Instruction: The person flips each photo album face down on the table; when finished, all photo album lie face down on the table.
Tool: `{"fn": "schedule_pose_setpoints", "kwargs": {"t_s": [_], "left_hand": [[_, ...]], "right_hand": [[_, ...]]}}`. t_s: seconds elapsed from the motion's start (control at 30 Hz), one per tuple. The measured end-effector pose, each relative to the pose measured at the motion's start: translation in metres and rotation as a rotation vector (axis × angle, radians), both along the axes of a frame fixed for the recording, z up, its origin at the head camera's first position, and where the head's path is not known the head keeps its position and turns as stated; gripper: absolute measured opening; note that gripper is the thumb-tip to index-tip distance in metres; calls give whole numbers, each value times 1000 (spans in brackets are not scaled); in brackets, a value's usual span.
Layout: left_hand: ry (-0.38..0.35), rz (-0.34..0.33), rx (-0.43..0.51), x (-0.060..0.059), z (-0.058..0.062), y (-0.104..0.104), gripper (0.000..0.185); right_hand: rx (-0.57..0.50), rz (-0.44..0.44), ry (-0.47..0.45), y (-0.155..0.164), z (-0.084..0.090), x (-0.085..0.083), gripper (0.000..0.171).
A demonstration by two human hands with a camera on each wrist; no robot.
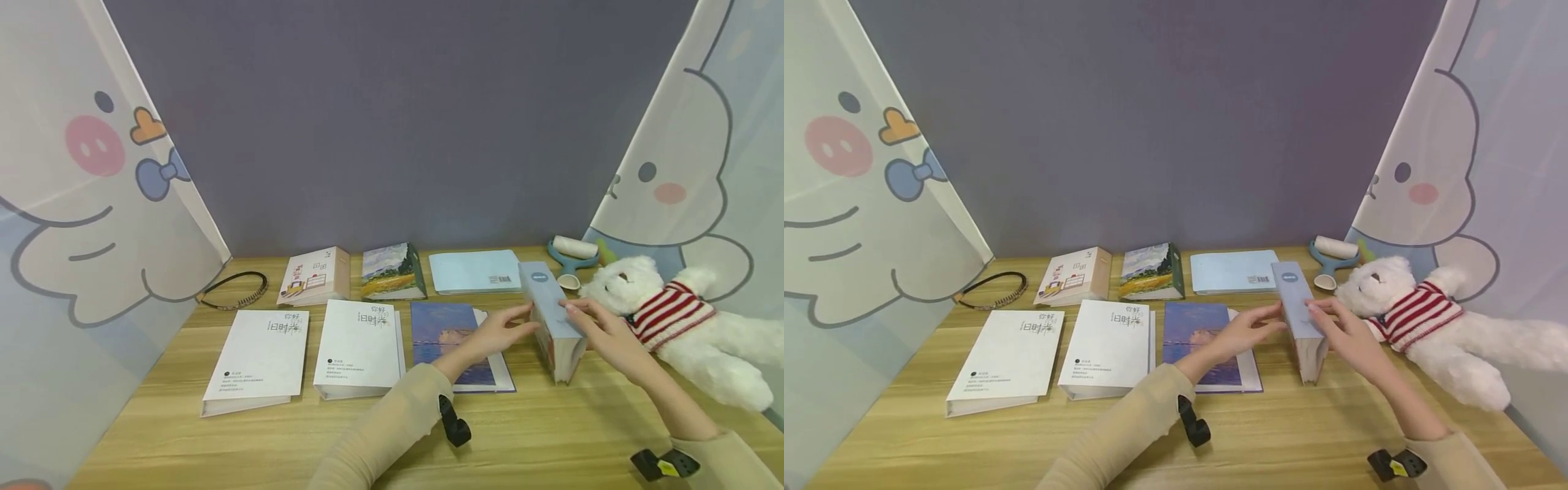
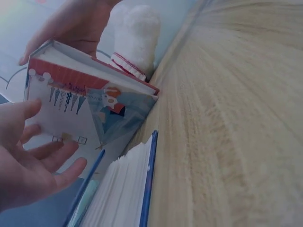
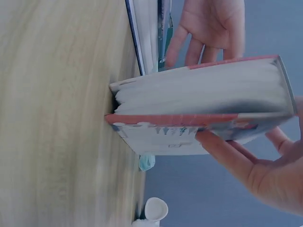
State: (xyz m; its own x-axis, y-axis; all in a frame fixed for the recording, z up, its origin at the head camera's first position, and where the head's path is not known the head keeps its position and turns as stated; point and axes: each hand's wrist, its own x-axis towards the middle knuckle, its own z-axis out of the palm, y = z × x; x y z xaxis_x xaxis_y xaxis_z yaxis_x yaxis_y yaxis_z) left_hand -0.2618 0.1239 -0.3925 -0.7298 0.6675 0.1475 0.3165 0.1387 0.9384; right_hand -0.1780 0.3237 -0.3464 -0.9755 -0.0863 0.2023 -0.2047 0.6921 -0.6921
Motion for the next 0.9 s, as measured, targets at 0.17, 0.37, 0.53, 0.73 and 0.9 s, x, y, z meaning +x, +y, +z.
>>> {"fn": "schedule_pose_setpoints", "kwargs": {"t_s": [0.17,0.37,0.53,0.73,0.9], "left_hand": [[40,-94,-61,1,1,4,49],[61,-137,-122,5,2,13,48],[56,-136,-144,6,-1,16,44],[90,-142,-285,2,-2,11,39],[106,-127,-388,-2,-3,8,37]], "right_hand": [[60,-118,17,3,0,3,47],[26,-139,-6,12,-6,2,61],[19,-136,-36,20,-7,1,69],[65,-220,-75,26,-7,0,81],[94,-241,-69,31,-12,-2,84]]}}
